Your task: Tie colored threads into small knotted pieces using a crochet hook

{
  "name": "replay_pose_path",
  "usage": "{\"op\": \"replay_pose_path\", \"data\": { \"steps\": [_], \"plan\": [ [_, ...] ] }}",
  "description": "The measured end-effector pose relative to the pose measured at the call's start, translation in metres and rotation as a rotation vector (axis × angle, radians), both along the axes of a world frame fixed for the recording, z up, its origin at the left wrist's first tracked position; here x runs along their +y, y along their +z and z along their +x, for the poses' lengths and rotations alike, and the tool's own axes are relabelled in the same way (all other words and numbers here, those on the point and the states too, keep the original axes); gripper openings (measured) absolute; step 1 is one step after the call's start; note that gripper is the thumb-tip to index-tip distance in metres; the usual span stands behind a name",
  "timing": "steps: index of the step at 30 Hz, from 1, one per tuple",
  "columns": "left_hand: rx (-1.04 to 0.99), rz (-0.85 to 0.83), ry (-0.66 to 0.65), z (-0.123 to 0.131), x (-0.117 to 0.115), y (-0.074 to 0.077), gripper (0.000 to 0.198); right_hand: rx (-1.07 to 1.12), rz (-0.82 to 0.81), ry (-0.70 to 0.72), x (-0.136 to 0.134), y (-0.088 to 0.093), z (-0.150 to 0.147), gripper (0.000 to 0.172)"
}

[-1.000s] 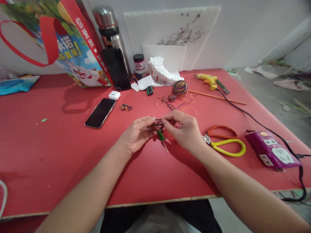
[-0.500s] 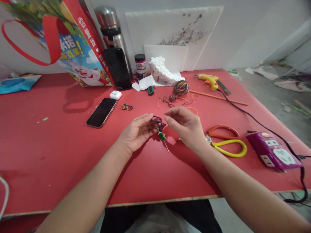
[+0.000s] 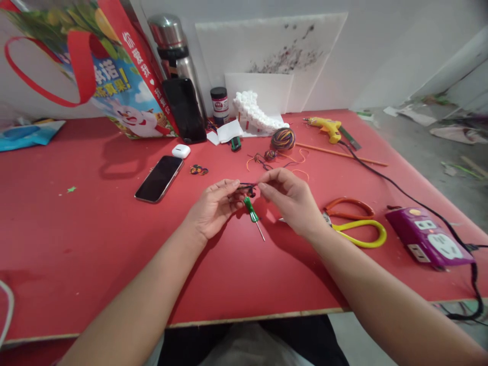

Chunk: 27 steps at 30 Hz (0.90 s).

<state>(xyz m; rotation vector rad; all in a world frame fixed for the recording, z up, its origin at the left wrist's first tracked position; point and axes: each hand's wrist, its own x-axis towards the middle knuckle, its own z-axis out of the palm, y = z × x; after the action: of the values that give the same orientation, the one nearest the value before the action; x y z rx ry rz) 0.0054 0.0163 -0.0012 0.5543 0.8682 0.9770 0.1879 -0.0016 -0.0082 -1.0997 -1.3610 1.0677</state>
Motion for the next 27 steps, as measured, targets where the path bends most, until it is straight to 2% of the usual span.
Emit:
{"op": "replay_pose_path", "data": {
  "steps": [4,13,19,24,27],
  "plan": [
    [-0.004,0.005,-0.001,0.0,0.0,0.0,0.027,0.167,-0.083,0.011,0.001,0.004,0.0,0.017],
    [-0.034,0.08,-0.023,-0.001,-0.001,0.002,0.027,0.26,-0.178,0.065,-0.001,0.004,-0.004,0.025],
    [-0.002,0.094,-0.104,-0.001,-0.004,0.002,0.031,0.034,-0.057,0.014,-0.003,0.001,-0.004,0.014],
    [0.002,0.2,-0.196,0.002,-0.008,0.0,0.029,-0.205,0.148,-0.061,-0.003,-0.006,-0.005,0.004],
    [-0.003,0.234,-0.251,0.003,-0.01,0.0,0.027,-0.308,0.255,-0.079,-0.004,-0.007,-0.005,0.013]
  ]
}}
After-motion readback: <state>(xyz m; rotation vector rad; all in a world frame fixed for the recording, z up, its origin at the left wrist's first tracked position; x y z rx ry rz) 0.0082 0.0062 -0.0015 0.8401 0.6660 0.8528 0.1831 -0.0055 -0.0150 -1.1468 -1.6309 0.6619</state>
